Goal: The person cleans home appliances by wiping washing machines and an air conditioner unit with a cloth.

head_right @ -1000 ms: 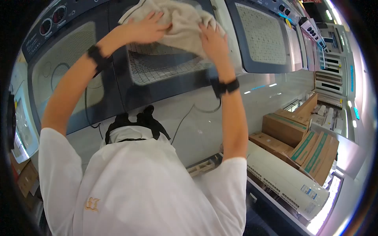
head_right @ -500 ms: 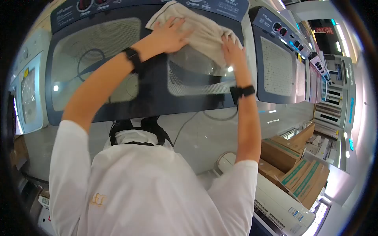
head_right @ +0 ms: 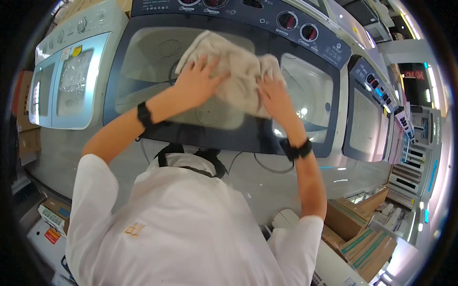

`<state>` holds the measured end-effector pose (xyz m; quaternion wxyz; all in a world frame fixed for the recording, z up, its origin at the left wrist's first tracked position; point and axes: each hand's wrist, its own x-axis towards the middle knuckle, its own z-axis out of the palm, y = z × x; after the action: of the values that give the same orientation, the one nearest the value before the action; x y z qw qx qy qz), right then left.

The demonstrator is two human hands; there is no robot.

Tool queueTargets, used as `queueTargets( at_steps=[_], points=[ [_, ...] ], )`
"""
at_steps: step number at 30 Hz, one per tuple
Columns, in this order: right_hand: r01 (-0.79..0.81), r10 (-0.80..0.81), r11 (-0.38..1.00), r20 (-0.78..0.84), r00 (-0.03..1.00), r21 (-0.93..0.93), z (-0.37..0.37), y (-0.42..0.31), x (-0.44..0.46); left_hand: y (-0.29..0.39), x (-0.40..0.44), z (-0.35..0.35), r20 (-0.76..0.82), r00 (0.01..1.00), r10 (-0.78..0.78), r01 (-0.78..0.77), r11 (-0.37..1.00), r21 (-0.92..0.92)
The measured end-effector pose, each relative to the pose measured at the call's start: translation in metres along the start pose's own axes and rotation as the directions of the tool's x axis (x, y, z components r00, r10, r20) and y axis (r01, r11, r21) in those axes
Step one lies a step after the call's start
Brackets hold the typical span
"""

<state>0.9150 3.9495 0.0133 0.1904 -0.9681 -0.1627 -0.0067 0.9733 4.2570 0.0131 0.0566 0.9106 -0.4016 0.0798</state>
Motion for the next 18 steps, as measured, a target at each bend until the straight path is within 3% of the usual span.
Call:
queueTargets(
  at_steps=[2,5,8,9,12,15,17,18],
  points=[
    [-0.009,0.013,0.998,-0.054,0.998,0.062,0.001,-0.034,0.048,-0.028,0.016,0.012,-0.08,0.995,-0.06,0.071,0.986,0.147],
    [0.148,-0.15,0.988,-0.049,0.987,-0.049,0.031,-0.081,0.076,-0.063,0.011,0.001,-0.078,0.995,-0.06,0.075,0.976,0.205],
    [0.217,-0.205,0.96,0.079,0.975,-0.179,0.04,-0.146,0.072,-0.069,-0.015,-0.039,0.393,0.907,-0.15,0.113,0.987,0.115],
    [0.247,-0.242,0.943,0.048,0.969,-0.224,0.042,-0.157,0.067,-0.07,-0.036,-0.057,0.344,0.931,-0.119,0.094,0.992,0.089],
    [0.191,-0.141,0.962,0.244,0.959,-0.194,0.039,-0.153,0.066,-0.119,-0.081,-0.04,0.024,0.996,0.089,-0.082,0.972,-0.222],
    [0.396,-0.461,0.841,-0.106,0.881,-0.367,0.021,-0.108,0.103,-0.176,-0.066,-0.075,-0.084,0.992,0.098,-0.119,0.947,-0.299],
    [0.109,-0.092,0.991,-0.196,0.976,0.078,-0.03,-0.144,0.142,-0.19,-0.047,-0.129,0.029,0.996,-0.086,0.091,0.931,-0.354],
    [0.098,-0.075,0.991,-0.221,0.972,0.095,-0.048,-0.158,0.152,-0.195,-0.043,-0.148,-0.002,0.992,-0.125,0.116,0.93,-0.349]
  ],
)
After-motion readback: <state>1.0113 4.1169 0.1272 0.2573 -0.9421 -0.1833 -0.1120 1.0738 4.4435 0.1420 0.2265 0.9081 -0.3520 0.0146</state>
